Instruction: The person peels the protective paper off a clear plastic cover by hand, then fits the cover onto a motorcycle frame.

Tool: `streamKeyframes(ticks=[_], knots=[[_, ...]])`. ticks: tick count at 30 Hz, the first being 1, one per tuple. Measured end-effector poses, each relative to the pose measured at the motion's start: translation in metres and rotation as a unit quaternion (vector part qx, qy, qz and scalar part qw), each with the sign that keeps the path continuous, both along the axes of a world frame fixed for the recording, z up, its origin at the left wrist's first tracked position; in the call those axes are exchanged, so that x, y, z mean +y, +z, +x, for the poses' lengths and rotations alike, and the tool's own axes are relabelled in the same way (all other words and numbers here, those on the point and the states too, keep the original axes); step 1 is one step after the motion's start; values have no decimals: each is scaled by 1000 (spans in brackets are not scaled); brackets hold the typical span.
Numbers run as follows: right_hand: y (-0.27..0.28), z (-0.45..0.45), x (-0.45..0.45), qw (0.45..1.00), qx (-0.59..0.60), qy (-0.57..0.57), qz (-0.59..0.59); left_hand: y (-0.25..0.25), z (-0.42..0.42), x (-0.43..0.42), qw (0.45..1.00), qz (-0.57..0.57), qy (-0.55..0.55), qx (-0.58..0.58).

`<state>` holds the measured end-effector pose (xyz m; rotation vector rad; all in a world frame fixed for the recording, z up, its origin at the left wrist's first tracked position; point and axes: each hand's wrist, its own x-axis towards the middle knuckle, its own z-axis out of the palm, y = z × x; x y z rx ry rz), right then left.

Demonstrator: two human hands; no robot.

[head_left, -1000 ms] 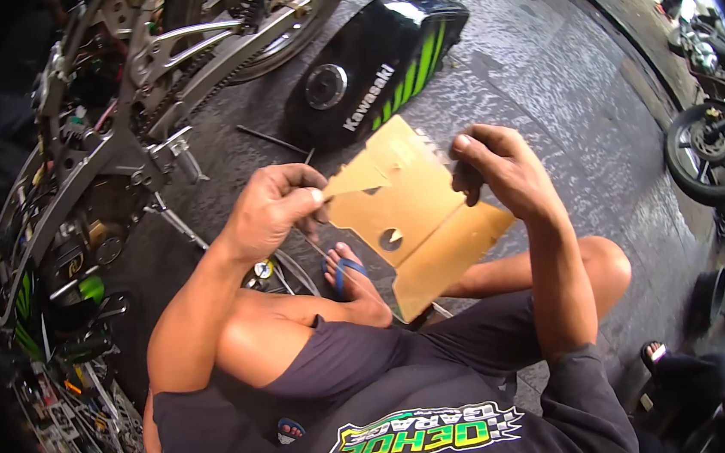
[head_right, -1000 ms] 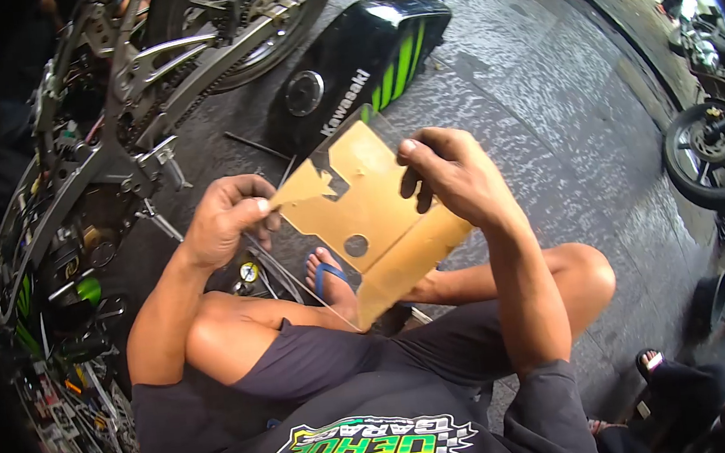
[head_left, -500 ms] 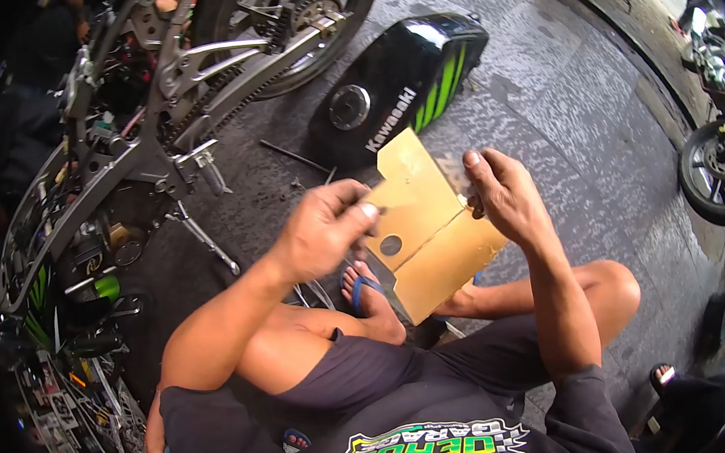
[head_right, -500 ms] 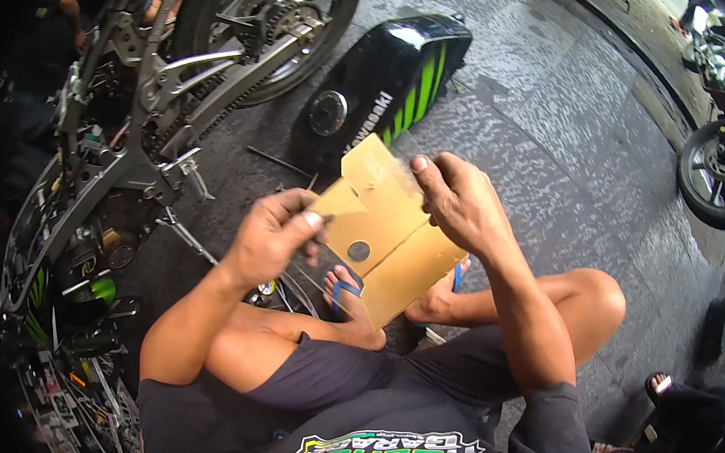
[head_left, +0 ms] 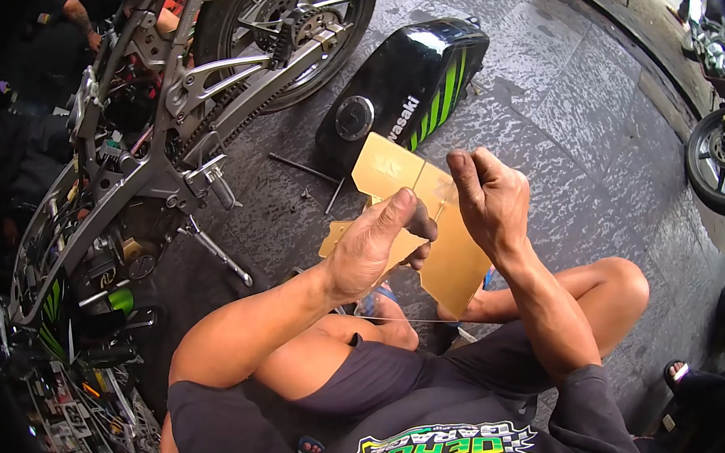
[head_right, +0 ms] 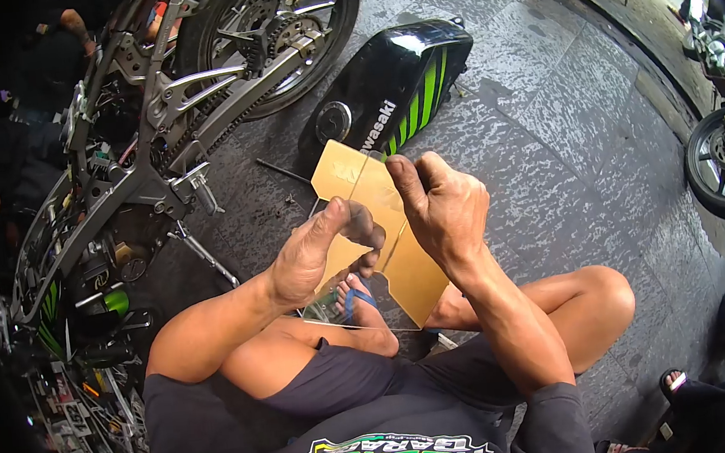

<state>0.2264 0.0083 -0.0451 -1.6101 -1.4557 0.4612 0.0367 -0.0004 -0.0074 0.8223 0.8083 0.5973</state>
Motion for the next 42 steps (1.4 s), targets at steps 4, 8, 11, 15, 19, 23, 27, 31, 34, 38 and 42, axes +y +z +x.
streamKeyframes(ticks=[4, 8, 11, 15, 19, 23, 27, 31, 34, 38, 42], knots=[[0, 2, -1, 1000, 8, 0, 27, -3, 1, 5, 996, 39, -73, 31], [0, 3, -1, 999, -20, -2, 40, -4, 0, 5, 995, 39, -70, 57], [1, 3, -2, 999, -27, -3, 38, -2, 2, 4, 994, 34, -60, 79], [0, 4, -4, 998, -58, -8, 4, -7, 0, 4, 991, 73, -86, 72], [2, 4, -5, 998, -54, -7, 3, -6, 1, 2, 992, 60, -74, 81], [4, 3, -6, 998, -61, -8, 1, -8, -1, 2, 990, 58, -68, 105], [3, 3, -7, 997, -76, -5, -6, -9, -2, 0, 991, 57, -70, 102], [4, 5, -4, 998, -66, -11, 1, -3, 3, -1, 990, 77, -43, 110], [7, 7, -3, 998, -67, -14, 9, -7, 4, 3, 993, 88, -38, 75], [8, 8, -3, 998, -61, -14, 6, -11, -3, 8, 993, 76, -77, 57], [12, 12, 0, 998, -45, -16, 29, -13, -7, 9, 999, 17, -22, 33]])
